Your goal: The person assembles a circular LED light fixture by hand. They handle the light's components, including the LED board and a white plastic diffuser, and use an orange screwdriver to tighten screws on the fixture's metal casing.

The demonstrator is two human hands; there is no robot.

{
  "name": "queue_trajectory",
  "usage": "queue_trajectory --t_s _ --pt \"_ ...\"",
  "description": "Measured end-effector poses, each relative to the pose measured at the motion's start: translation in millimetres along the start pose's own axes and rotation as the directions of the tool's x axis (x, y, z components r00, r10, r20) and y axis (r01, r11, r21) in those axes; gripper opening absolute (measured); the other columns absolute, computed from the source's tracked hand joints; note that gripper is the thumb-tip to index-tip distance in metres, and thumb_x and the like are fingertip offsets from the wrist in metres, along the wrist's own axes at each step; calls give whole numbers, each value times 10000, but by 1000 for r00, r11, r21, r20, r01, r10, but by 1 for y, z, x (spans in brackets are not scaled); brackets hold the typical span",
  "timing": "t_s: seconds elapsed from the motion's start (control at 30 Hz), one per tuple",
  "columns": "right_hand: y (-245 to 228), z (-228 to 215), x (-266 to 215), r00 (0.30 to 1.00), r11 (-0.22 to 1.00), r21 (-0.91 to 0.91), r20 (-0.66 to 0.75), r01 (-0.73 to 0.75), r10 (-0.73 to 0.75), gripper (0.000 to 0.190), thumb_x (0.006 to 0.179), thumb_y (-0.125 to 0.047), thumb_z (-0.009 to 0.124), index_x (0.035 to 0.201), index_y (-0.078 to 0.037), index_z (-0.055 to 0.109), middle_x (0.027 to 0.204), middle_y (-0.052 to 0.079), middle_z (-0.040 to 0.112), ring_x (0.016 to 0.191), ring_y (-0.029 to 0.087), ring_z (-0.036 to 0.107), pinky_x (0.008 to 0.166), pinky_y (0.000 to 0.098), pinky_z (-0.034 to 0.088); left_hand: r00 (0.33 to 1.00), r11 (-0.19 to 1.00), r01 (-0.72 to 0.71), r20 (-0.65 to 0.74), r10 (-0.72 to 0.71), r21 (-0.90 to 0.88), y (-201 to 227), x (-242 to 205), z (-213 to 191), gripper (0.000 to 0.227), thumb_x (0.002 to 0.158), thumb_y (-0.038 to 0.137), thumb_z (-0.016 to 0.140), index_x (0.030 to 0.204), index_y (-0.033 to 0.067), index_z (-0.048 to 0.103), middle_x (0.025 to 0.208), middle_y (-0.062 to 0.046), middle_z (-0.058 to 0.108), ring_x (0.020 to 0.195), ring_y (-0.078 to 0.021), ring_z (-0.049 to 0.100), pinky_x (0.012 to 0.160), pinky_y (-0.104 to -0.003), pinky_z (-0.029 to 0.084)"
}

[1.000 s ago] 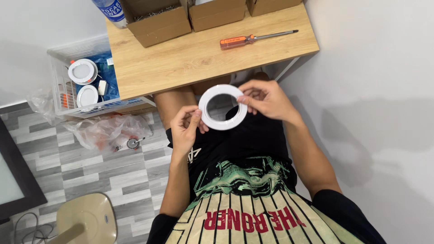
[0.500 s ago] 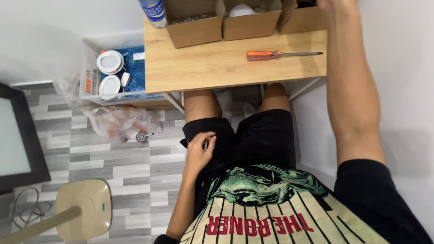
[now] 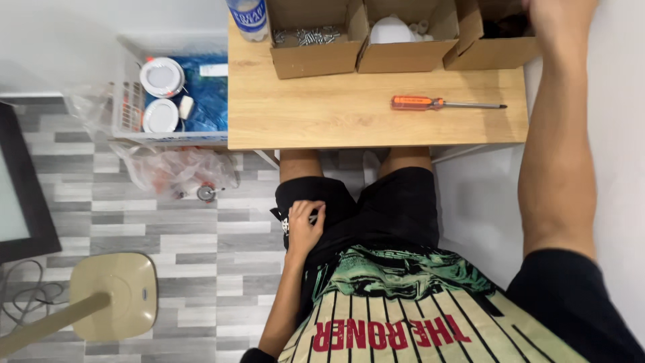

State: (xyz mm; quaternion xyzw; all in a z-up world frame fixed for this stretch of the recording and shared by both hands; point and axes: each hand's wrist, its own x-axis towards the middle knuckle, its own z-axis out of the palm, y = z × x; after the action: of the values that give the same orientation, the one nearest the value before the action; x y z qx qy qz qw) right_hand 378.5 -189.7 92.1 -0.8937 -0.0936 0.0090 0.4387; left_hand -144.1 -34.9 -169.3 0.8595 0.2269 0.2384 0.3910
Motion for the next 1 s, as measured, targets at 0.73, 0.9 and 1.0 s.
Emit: queue_trajectory --t_s 0.73,0.9,1.0 --pt "210 147 -236 819 821 -351 529 449 -222 831 994 -403 757 1616 74 481 1630 394 412 1532 552 313 1235 653 225 962 979 -179 -225 154 -95 -107 105 -81 121 1000 22 629 987 46 747 947 -108 784 879 -258 728 898 -400 588" --pt "218 159 -210 801 799 -360 552 481 -233 738 1064 -302 741 1614 151 547 1599 402 547 1490 577 435 1263 586 293 931 991 -125 -339 134 49 -175 177 -153 65 1017 -22 668 1002 -2 727 990 -142 743 887 -298 667 865 -398 500" --pt "224 162 -206 725 708 -313 560 633 -400 524 1094 -192 723 1516 119 731 1547 338 693 1483 534 567 1283 559 399 914 974 -92 -370 164 205 -219 232 -183 107 1055 136 632 1061 74 719 1023 -111 773 982 -246 719 978 -424 561"
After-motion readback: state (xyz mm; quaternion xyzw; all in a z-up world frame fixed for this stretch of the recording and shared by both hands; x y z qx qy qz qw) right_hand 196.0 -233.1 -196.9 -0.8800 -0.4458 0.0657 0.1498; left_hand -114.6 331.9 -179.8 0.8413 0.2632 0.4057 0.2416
